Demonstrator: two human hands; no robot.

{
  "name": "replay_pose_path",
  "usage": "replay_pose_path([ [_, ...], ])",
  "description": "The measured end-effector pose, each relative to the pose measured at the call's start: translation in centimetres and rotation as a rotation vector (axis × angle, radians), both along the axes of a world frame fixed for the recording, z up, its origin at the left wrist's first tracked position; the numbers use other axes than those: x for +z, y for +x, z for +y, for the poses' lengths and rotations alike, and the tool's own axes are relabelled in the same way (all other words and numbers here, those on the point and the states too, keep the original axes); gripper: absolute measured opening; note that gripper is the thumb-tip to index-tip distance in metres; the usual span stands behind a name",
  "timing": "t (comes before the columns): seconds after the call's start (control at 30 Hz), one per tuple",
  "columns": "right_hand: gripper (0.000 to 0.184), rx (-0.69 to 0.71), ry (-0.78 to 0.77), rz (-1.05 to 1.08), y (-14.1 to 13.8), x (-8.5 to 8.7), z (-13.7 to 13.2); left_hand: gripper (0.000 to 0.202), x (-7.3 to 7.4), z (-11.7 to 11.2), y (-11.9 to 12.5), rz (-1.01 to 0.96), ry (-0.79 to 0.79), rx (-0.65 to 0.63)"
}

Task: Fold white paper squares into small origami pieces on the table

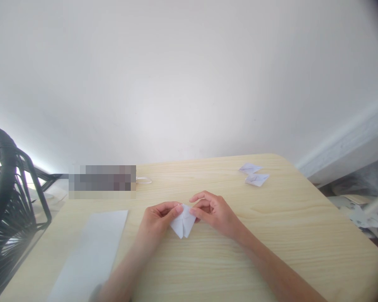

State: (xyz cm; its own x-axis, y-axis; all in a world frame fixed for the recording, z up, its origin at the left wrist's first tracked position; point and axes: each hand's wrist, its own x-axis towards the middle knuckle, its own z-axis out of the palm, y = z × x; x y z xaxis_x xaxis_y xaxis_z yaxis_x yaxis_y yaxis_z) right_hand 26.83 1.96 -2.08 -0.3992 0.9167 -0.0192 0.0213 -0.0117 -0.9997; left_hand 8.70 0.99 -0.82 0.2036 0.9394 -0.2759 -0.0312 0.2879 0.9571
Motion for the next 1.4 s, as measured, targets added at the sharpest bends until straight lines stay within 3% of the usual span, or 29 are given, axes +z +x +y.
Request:
replay_pose_path([
  [0.17,0.026,0.011,-0.002,-0.041,0.3,0.1,-0.1,0.029,-0.1,0.2,-0.1,0.02,-0.063,0.072],
  [0.3,0.027,-0.019,-0.014,-0.012,0.5,0.3,0.0,0.04,0.4,0.2,-0.2,-0.041,-0.085,-0.023],
  [0.53,0.026,0.052,-0.032,0.03,0.5,0.2,0.1,0.027,1.2,0.1,-0.3,-0.117,-0.031,-0.121],
  [0.77,0.018,0.042,0.127,-0.158,0.4,0.7,-0.3,0.025,1.2,-0.2,-0.2,0.146,0.055,-0.186],
  [0.97,0.019,-0.034,0.147,-0.205,0.0,0.3,-0.2,0.029,1.2,-0.1,0.2,0.111,-0.033,-0.155],
  [1.2,0.02,0.035,-0.053,-0.034,0.2,0.2,-0.1,0.035,1.2,0.0,0.1,0.021,-0.087,-0.136],
  [1.4,0.02,-0.049,-0.045,0.107,-0.4,0.0,-0.1,0.043,1.4,-0.1,0.2,-0.004,-0.086,-0.086],
])
